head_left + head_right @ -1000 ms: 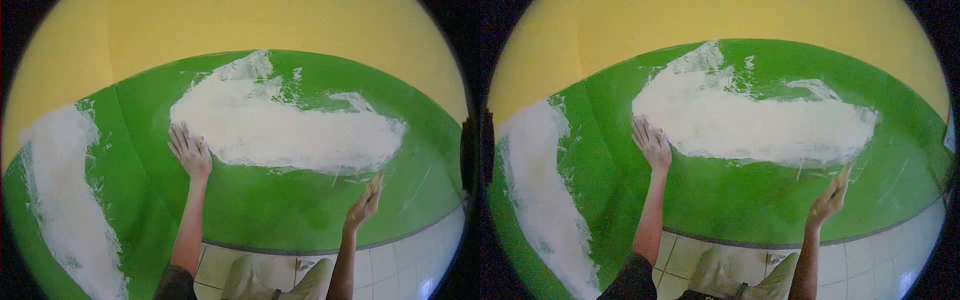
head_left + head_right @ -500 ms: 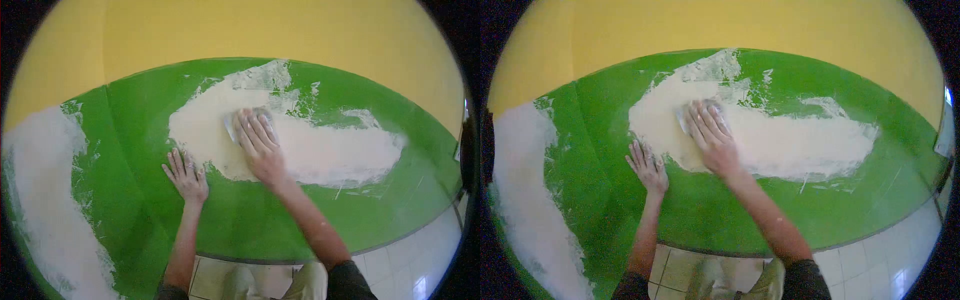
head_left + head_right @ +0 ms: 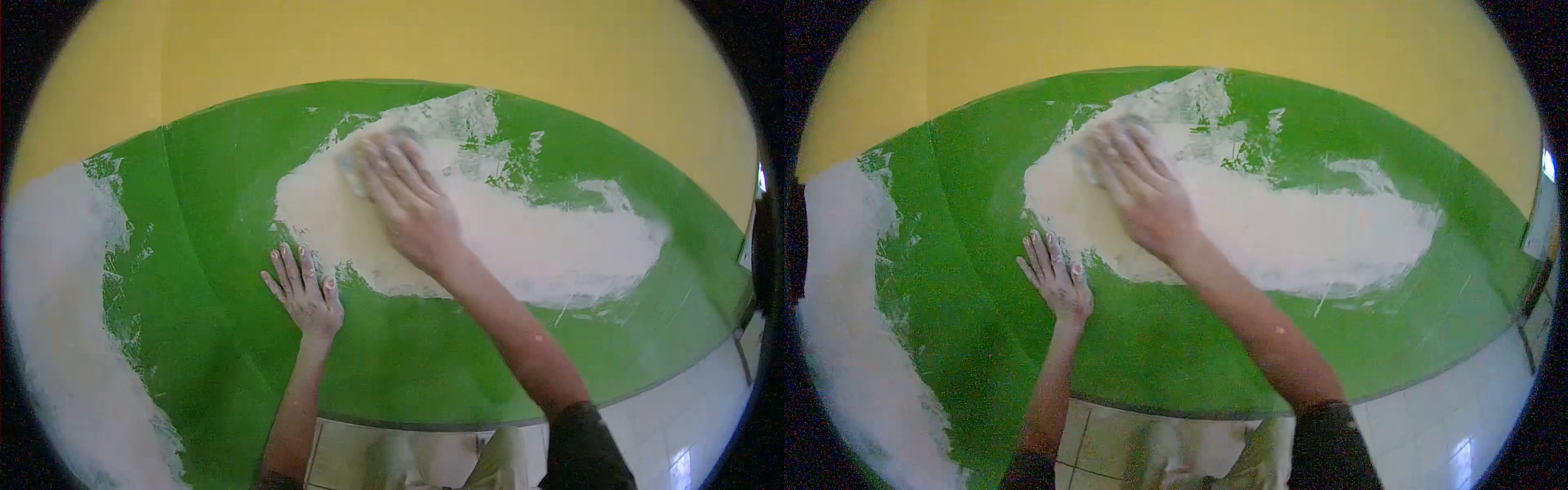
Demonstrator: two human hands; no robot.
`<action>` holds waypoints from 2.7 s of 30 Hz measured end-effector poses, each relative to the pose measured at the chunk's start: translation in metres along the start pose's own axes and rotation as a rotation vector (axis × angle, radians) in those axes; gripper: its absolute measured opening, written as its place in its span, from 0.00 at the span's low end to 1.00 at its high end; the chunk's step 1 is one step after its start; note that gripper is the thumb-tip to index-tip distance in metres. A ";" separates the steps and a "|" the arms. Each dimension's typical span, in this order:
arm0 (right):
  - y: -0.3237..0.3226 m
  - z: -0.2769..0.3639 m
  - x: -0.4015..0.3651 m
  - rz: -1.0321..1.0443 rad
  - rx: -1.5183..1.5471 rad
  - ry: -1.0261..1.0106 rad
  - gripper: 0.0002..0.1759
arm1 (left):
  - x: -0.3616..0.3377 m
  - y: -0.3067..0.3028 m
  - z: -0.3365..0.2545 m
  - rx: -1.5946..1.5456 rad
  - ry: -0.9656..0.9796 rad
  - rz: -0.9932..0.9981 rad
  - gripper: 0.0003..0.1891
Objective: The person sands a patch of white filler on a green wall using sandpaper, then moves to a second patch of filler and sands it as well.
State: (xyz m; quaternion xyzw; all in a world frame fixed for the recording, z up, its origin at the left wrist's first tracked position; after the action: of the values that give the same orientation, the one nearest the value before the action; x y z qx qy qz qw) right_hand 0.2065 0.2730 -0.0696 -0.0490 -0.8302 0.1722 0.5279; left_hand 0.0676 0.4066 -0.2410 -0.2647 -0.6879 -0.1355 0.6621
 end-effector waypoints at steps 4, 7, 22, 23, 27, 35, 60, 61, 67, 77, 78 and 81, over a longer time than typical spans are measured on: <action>-0.015 -0.008 0.002 0.046 -0.022 0.004 0.28 | 0.001 -0.003 0.000 0.010 0.010 0.000 0.32; -0.057 -0.029 -0.096 0.076 -0.200 0.173 0.26 | 0.000 0.001 0.000 -0.003 0.011 -0.029 0.32; -0.045 -0.014 -0.035 0.138 -0.014 -0.030 0.28 | 0.000 -0.003 -0.001 -0.001 -0.012 0.008 0.33; -0.052 -0.022 -0.067 0.187 -0.029 -0.017 0.27 | 0.000 -0.002 -0.001 -0.011 -0.008 -0.006 0.33; -0.057 -0.036 -0.076 -0.007 -0.323 0.142 0.28 | -0.002 0.000 0.000 -0.007 -0.012 -0.006 0.32; 0.000 0.002 0.023 0.071 0.005 0.004 0.31 | -0.001 -0.002 -0.001 -0.004 -0.008 0.004 0.32; 0.113 0.047 0.018 0.023 -0.052 -0.100 0.30 | -0.003 0.001 0.003 -0.032 -0.029 0.048 0.39; 0.113 0.069 0.014 0.059 0.252 -0.131 0.27 | -0.006 0.004 0.002 -0.037 -0.021 0.054 0.39; 0.043 0.014 0.049 -0.173 -0.050 0.081 0.30 | -0.012 0.005 0.007 -0.078 -0.105 -0.001 0.40; 0.095 0.054 0.027 0.169 0.026 -0.127 0.26 | -0.012 0.005 0.006 -0.079 -0.108 -0.046 0.41; 0.076 0.044 0.034 0.165 0.018 -0.115 0.26 | -0.010 0.006 0.006 -0.074 -0.126 -0.046 0.42; 0.029 0.023 0.027 -0.131 -0.054 0.140 0.31 | -0.008 0.002 0.004 -0.076 -0.132 -0.034 0.42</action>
State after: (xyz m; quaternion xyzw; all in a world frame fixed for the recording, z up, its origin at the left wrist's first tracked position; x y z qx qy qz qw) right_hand 0.1715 0.3017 -0.0648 -0.0208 -0.7970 0.1111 0.5933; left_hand 0.0651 0.4083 -0.2497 -0.2864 -0.7289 -0.1551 0.6021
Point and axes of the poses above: each hand's wrist, its own x-axis towards the middle knuckle, its own y-axis out of the palm, z = x × y, the point moved 2 cm from there along x, towards the middle knuckle, and after that the axes turned 14 degrees about x, right-handed, at the moved point
